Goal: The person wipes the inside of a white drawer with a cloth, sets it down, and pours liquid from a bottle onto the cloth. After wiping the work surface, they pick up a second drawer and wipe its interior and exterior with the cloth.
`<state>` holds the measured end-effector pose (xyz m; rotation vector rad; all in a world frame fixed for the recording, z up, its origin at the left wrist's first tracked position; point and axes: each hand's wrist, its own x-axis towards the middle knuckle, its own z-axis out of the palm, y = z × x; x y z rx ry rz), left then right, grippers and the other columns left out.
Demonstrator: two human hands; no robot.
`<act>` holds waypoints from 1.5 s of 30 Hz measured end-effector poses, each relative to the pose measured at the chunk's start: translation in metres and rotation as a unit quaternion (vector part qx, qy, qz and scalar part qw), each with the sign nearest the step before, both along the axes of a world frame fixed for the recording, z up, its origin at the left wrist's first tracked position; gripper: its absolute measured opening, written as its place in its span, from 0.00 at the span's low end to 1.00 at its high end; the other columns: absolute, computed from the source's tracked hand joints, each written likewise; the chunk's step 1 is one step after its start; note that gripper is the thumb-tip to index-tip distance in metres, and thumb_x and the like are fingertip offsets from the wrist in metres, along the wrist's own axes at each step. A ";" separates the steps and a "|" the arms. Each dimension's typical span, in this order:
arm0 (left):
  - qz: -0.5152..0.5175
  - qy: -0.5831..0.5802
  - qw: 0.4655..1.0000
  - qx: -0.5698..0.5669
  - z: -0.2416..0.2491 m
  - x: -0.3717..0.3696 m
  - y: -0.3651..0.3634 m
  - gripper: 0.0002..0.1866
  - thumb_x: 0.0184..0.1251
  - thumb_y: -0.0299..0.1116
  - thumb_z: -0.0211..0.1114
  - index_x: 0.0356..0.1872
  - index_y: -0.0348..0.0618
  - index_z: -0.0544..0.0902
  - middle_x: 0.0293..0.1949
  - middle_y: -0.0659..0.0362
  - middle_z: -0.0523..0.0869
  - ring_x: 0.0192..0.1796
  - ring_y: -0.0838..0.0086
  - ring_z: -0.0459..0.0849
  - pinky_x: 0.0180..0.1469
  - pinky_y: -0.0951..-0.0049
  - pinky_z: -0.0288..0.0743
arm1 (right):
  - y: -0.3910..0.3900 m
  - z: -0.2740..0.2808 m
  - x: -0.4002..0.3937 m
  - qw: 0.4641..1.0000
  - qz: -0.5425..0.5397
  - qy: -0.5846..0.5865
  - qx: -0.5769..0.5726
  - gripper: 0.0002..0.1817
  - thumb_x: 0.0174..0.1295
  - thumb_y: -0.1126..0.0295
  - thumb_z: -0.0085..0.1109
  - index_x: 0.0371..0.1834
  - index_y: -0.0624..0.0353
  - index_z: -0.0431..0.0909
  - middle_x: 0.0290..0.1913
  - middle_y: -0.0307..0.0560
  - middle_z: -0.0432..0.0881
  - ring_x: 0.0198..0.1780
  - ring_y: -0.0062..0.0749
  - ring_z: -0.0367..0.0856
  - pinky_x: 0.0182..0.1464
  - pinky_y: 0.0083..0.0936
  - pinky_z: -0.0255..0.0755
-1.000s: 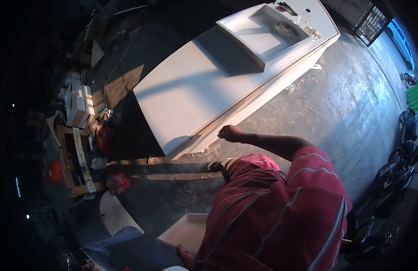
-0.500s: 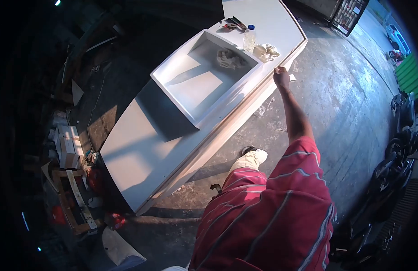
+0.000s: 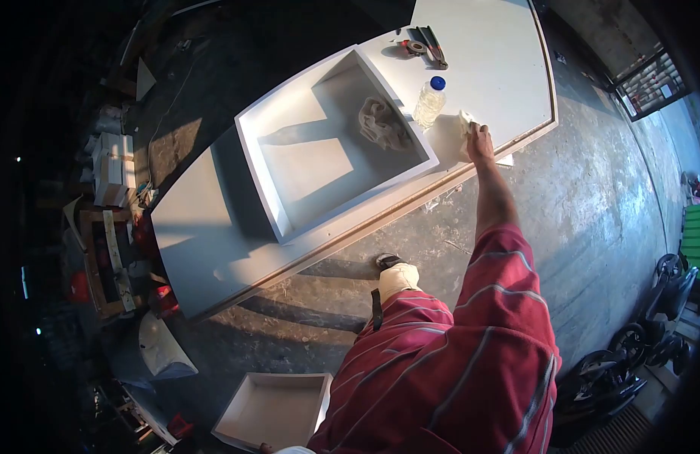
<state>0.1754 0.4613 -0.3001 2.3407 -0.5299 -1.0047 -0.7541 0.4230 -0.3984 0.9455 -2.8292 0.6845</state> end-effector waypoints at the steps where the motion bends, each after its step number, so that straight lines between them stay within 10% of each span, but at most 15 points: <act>1: 0.016 -0.006 1.000 -0.005 0.007 0.007 0.010 0.18 0.44 0.46 0.60 0.31 0.43 0.76 0.31 0.60 0.73 0.36 0.69 0.73 0.41 0.65 0.69 | 0.005 -0.002 -0.003 0.994 -0.083 -0.028 -0.058 0.15 0.61 0.69 0.49 0.51 0.58 0.68 0.43 0.66 0.71 0.42 0.62 0.74 0.43 0.47 0.71; 6: 0.062 0.004 0.996 -0.072 0.036 0.091 0.075 0.18 0.43 0.47 0.60 0.31 0.44 0.76 0.31 0.61 0.73 0.35 0.70 0.73 0.41 0.65 0.68 | 0.064 0.003 0.001 0.938 -0.209 0.028 -0.276 0.18 0.63 0.63 0.46 0.50 0.63 0.73 0.45 0.59 0.78 0.50 0.50 0.75 0.51 0.37 0.67; 13: 0.071 -0.129 0.985 -0.092 0.061 0.054 0.069 0.12 0.27 0.32 0.64 0.16 0.42 0.70 0.20 0.63 0.69 0.23 0.74 0.66 0.23 0.69 0.61 | 0.059 -0.065 0.200 0.915 0.150 -0.134 -0.350 0.30 0.68 0.51 0.39 0.63 0.66 0.61 0.58 0.57 0.70 0.58 0.43 0.69 0.60 0.32 0.63; 14: 0.057 -0.112 0.986 -0.111 0.064 0.048 0.071 0.13 0.28 0.31 0.64 0.17 0.41 0.70 0.21 0.63 0.69 0.24 0.73 0.68 0.24 0.69 0.63 | 0.046 -0.025 0.273 0.868 0.161 -0.347 -0.318 0.29 0.69 0.54 0.36 0.65 0.64 0.59 0.60 0.58 0.67 0.62 0.44 0.65 0.63 0.33 0.59; 15: 0.043 -0.094 0.986 -0.129 0.068 0.041 0.073 0.13 0.28 0.30 0.64 0.19 0.40 0.70 0.22 0.63 0.70 0.24 0.73 0.69 0.25 0.69 0.65 | 0.044 -0.033 0.311 0.848 0.462 -0.039 -0.258 0.30 0.70 0.55 0.34 0.69 0.62 0.50 0.62 0.62 0.60 0.64 0.41 0.61 0.63 0.34 0.59; 17: 0.042 -0.117 0.986 -0.112 0.079 0.037 0.081 0.17 0.25 0.28 0.63 0.23 0.39 0.69 0.21 0.62 0.70 0.24 0.72 0.68 0.25 0.69 0.66 | 0.028 0.063 0.464 0.677 0.368 -0.611 -0.181 0.19 0.66 0.65 0.43 0.55 0.66 0.67 0.57 0.58 0.68 0.51 0.44 0.72 0.55 0.33 0.66; 18: -0.003 -0.164 0.980 -0.114 0.104 0.019 0.077 0.18 0.24 0.27 0.63 0.24 0.38 0.69 0.21 0.62 0.70 0.24 0.72 0.69 0.25 0.69 0.67 | 0.018 0.095 0.519 0.741 0.501 -0.444 -0.044 0.15 0.61 0.68 0.50 0.49 0.65 0.70 0.51 0.57 0.69 0.46 0.49 0.73 0.49 0.36 0.68; 23: -0.079 -0.238 0.961 -0.115 0.158 0.030 0.094 0.22 0.24 0.27 0.63 0.30 0.36 0.69 0.20 0.61 0.72 0.24 0.72 0.71 0.26 0.73 0.68 | 0.093 0.128 0.728 0.396 0.783 -0.478 0.047 0.18 0.63 0.62 0.49 0.56 0.50 0.70 0.53 0.49 0.70 0.56 0.42 0.71 0.58 0.33 0.68; 27: -0.110 -0.238 0.958 -0.118 0.231 0.026 0.103 0.34 0.25 0.28 0.63 0.46 0.30 0.70 0.22 0.57 0.77 0.25 0.69 0.76 0.27 0.72 0.71 | 0.141 0.160 0.832 0.217 0.899 -0.300 -0.235 0.20 0.64 0.66 0.48 0.60 0.38 0.67 0.51 0.46 0.69 0.50 0.41 0.74 0.52 0.33 0.73; 31: -0.177 -0.362 0.907 -0.123 0.283 0.032 0.104 0.38 0.27 0.28 0.63 0.52 0.32 0.70 0.25 0.53 0.80 0.27 0.66 0.80 0.30 0.71 0.74 | 0.082 0.231 0.917 0.237 0.800 -0.450 -0.319 0.17 0.56 0.67 0.57 0.51 0.46 0.74 0.49 0.45 0.70 0.44 0.41 0.75 0.47 0.32 0.75; 33: -0.247 -0.343 0.885 -0.196 0.300 0.051 0.101 0.36 0.28 0.27 0.63 0.51 0.33 0.70 0.30 0.51 0.82 0.30 0.63 0.82 0.32 0.71 0.76 | 0.029 0.266 0.936 0.259 0.778 -0.237 -0.521 0.14 0.54 0.68 0.59 0.45 0.50 0.76 0.48 0.46 0.71 0.43 0.41 0.76 0.47 0.32 0.75; 34: -0.215 -0.312 0.913 -0.154 0.318 0.043 0.095 0.36 0.29 0.27 0.62 0.51 0.33 0.70 0.32 0.50 0.81 0.33 0.63 0.82 0.36 0.70 0.76 | 0.013 0.273 0.956 0.153 0.760 -0.513 -0.368 0.13 0.54 0.68 0.58 0.44 0.50 0.76 0.48 0.46 0.71 0.44 0.41 0.76 0.47 0.32 0.75; 36: -0.196 -0.342 0.911 -0.119 0.320 0.054 0.089 0.36 0.28 0.27 0.62 0.52 0.33 0.70 0.33 0.49 0.81 0.34 0.62 0.82 0.36 0.70 0.76 | -0.027 0.281 0.990 0.219 0.740 -0.561 -0.301 0.12 0.55 0.68 0.57 0.43 0.51 0.76 0.48 0.48 0.72 0.45 0.43 0.77 0.46 0.33 0.76; 38: -0.215 -0.457 0.847 -0.168 0.302 0.104 0.065 0.38 0.28 0.27 0.62 0.53 0.33 0.68 0.32 0.49 0.81 0.33 0.61 0.82 0.36 0.69 0.76 | -0.081 0.313 1.012 0.423 0.726 -0.435 -0.324 0.12 0.56 0.68 0.53 0.45 0.51 0.76 0.48 0.50 0.72 0.46 0.43 0.77 0.46 0.34 0.77; 45: -0.091 -0.368 0.921 -0.092 0.319 0.123 0.026 0.38 0.27 0.26 0.62 0.52 0.33 0.68 0.27 0.51 0.81 0.27 0.63 0.80 0.33 0.70 0.75 | -0.169 0.274 1.113 0.419 0.835 -0.194 -0.299 0.16 0.61 0.68 0.46 0.52 0.50 0.73 0.50 0.49 0.72 0.50 0.42 0.76 0.44 0.32 0.77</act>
